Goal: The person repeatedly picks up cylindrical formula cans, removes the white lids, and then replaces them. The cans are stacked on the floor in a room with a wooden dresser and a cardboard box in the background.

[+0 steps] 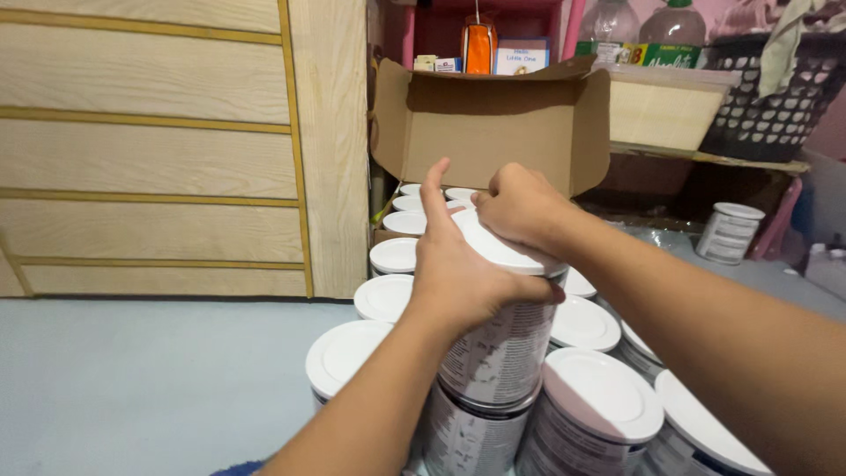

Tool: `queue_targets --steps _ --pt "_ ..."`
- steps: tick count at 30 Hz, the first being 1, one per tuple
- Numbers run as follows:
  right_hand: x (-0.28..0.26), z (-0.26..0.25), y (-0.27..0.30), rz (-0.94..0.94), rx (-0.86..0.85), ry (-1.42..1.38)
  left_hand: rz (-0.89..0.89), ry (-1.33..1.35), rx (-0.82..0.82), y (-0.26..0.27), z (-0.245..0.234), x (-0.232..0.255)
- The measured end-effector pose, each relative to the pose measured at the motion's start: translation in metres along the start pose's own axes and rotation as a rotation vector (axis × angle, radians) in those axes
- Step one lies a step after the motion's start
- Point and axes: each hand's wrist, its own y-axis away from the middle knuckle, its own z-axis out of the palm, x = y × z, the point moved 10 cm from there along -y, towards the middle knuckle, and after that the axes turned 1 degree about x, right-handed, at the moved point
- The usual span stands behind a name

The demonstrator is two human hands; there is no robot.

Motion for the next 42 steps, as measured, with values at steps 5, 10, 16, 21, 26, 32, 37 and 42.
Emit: queue_targets --steps 5,10,16,21,26,32,37,42 --pt "-0.003 -0.004 -0.002 -0.042 0.051 0.013 -0.097 0.045 0.033 0.004 0.000 -0.011" --pt "-0.002 -0.009 -0.002 -0.083 0.113 0.012 -0.192 0.021 0.058 0.009 0.000 -0.016" --pt "0.007 -0.017 0.004 -0.090 0.158 -0.024 -0.149 0.010 0.023 0.007 0.006 -0.010" --pt "0.015 -0.026 0.005 -0.111 0.195 -0.056 -0.135 0.046 -0.026 0.004 0.013 -0.009" --pt "0.020 -0.033 0.010 -0.032 0.199 -0.107 -0.179 0.011 -0.052 0.004 0.014 -0.010" --pt "0.016 -0.047 0.026 -0.071 0.225 -0.160 -0.167 0.103 -0.024 0.006 0.020 -0.011" --pt "0.013 -0.040 0.017 -0.146 0.274 -0.213 -0.155 0.057 0.022 0.005 0.011 -0.024" --pt "0.013 -0.053 0.020 -0.199 0.371 -0.217 -0.104 0.117 0.009 0.003 0.019 -0.022"
